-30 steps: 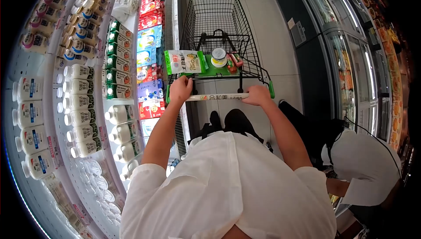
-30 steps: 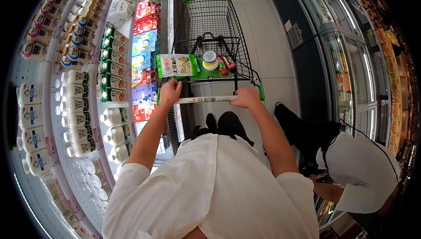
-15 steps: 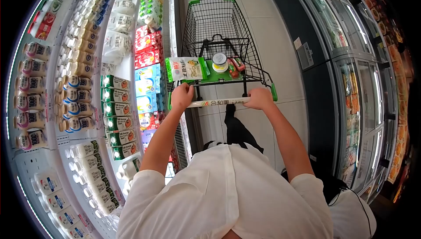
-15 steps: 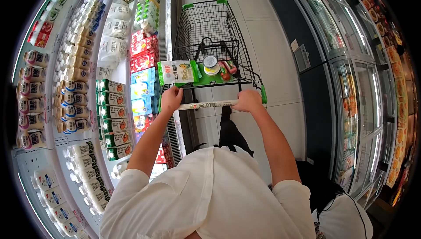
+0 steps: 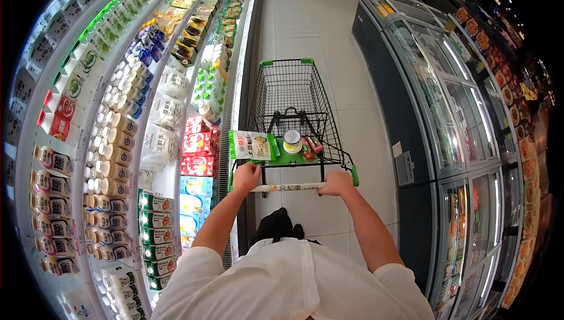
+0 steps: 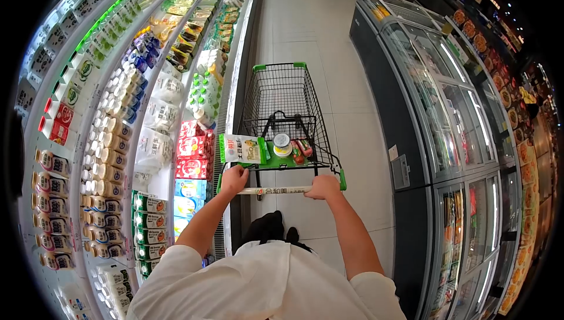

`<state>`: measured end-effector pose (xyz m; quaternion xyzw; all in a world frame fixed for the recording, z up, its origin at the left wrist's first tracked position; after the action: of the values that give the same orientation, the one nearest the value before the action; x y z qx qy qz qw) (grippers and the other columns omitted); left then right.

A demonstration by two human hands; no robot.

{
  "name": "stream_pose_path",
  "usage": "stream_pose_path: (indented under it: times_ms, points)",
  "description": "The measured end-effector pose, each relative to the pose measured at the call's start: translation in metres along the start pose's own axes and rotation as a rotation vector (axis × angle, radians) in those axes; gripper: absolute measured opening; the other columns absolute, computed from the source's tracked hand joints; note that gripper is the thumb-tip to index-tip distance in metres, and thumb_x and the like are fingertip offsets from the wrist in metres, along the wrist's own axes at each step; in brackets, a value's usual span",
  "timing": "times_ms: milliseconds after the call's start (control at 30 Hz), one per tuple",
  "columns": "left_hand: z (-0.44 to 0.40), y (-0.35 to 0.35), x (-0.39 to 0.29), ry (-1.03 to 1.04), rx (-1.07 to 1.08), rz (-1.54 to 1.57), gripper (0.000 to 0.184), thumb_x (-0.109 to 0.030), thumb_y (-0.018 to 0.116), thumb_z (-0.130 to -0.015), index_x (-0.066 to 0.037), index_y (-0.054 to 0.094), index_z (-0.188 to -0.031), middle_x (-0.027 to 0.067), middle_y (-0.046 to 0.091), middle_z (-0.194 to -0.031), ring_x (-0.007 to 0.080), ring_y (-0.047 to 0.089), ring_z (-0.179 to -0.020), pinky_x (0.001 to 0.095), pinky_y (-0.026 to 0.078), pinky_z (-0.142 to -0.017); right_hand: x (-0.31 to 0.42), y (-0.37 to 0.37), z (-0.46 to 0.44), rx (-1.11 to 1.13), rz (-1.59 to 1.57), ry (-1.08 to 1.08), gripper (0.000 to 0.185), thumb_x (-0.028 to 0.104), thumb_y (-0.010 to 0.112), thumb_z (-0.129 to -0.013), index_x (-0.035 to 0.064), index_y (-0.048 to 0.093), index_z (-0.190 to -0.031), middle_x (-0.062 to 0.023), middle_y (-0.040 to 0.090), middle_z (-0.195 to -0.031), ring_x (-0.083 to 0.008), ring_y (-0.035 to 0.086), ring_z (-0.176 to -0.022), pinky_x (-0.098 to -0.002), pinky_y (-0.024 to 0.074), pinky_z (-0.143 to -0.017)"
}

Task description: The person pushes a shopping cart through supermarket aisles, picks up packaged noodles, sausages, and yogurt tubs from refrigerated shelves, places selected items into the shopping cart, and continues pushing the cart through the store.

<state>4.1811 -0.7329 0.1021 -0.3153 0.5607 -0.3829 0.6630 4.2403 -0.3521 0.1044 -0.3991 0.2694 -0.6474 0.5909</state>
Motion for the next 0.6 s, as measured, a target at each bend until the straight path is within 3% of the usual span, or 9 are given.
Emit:
stream_pose_path:
  times_ms: [67,233,333,433,500,567,600]
  points:
    - [-0.041,0.000,-0.013,0.025,-0.020,0.024,0.033,-0.036,0.072,-0.101,-0.004,0.080,-0.097,0.0193,0.080,-0.091,0.0428,0.077,-0.090,0.0532,0.061,-0.086,-0.012,-0.025,-0.036,0.101,-0.041,0.003,0.062,0.069,0.079,-0.069,0.0184,0.090,-0.104,-0.0119,0.083,-0.095,-0.0338,0.078,-0.088,-0.0471,0.0630,-0.078]
    - [-0.151,0.003,-0.045,0.046,-0.024,0.053,0.036,-0.039,0.072,-0.100,-0.004,0.079,-0.093,0.0196,0.079,-0.087,0.0432,0.077,-0.089,0.0541,0.061,-0.084,-0.048,-0.083,-0.133,0.076,0.040,-0.011,0.074,0.080,0.077,-0.073,0.0185,0.089,-0.112,-0.0114,0.084,-0.103,-0.0334,0.079,-0.097,-0.0476,0.0619,-0.083]
    - [-0.219,0.003,-0.066,0.057,-0.014,0.052,0.037,-0.040,0.071,-0.101,-0.005,0.079,-0.094,0.0195,0.079,-0.088,0.0431,0.077,-0.088,0.0538,0.061,-0.082,-0.066,-0.127,-0.184,0.062,0.016,-0.016,0.064,0.071,0.074,-0.073,0.0162,0.089,-0.103,-0.0125,0.083,-0.100,-0.0347,0.078,-0.093,-0.0474,0.0624,-0.083]
    - [-0.287,0.001,-0.090,0.043,0.034,0.059,0.038,-0.040,0.071,-0.101,-0.003,0.081,-0.103,0.0194,0.081,-0.093,0.0414,0.078,-0.092,0.0514,0.062,-0.086,-0.084,-0.168,-0.240,0.101,0.063,-0.013,0.072,0.078,0.074,-0.073,0.0150,0.089,-0.105,-0.0128,0.084,-0.104,-0.0346,0.079,-0.096,-0.0481,0.0622,-0.083]
    - [-0.331,0.005,-0.101,0.053,0.050,0.054,0.037,-0.040,0.070,-0.101,-0.005,0.080,-0.101,0.0188,0.081,-0.092,0.0414,0.078,-0.090,0.0521,0.062,-0.084,-0.100,-0.187,-0.278,0.134,0.072,0.003,0.075,0.080,0.074,-0.073,0.0142,0.089,-0.106,-0.0130,0.084,-0.105,-0.0345,0.079,-0.097,-0.0482,0.0622,-0.084]
    - [-0.378,0.007,-0.116,0.058,0.053,0.062,0.035,-0.040,0.070,-0.101,-0.006,0.080,-0.097,0.0184,0.080,-0.090,0.0414,0.078,-0.088,0.0530,0.062,-0.083,-0.119,-0.207,-0.317,0.250,0.070,0.013,0.084,0.084,0.073,-0.079,0.0152,0.086,-0.125,-0.0137,0.083,-0.119,-0.0343,0.077,-0.113,-0.0494,0.0607,-0.097]
    - [-0.399,0.008,-0.125,0.067,0.053,0.061,0.035,-0.040,0.070,-0.101,-0.006,0.080,-0.097,0.0184,0.080,-0.090,0.0414,0.078,-0.088,0.0530,0.062,-0.083,-0.128,-0.220,-0.333,0.243,0.066,0.019,0.084,0.084,0.073,-0.079,0.0152,0.086,-0.125,-0.0137,0.083,-0.119,-0.0343,0.077,-0.113,-0.0494,0.0607,-0.097]
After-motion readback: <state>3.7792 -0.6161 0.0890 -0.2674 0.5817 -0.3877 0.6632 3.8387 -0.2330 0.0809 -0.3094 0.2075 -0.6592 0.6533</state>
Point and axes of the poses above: each hand's wrist, its own z-axis away from the middle knuckle, its own y-axis out of the palm, x = y × z, the point moved 3 cm from there along -z, towards the middle knuckle
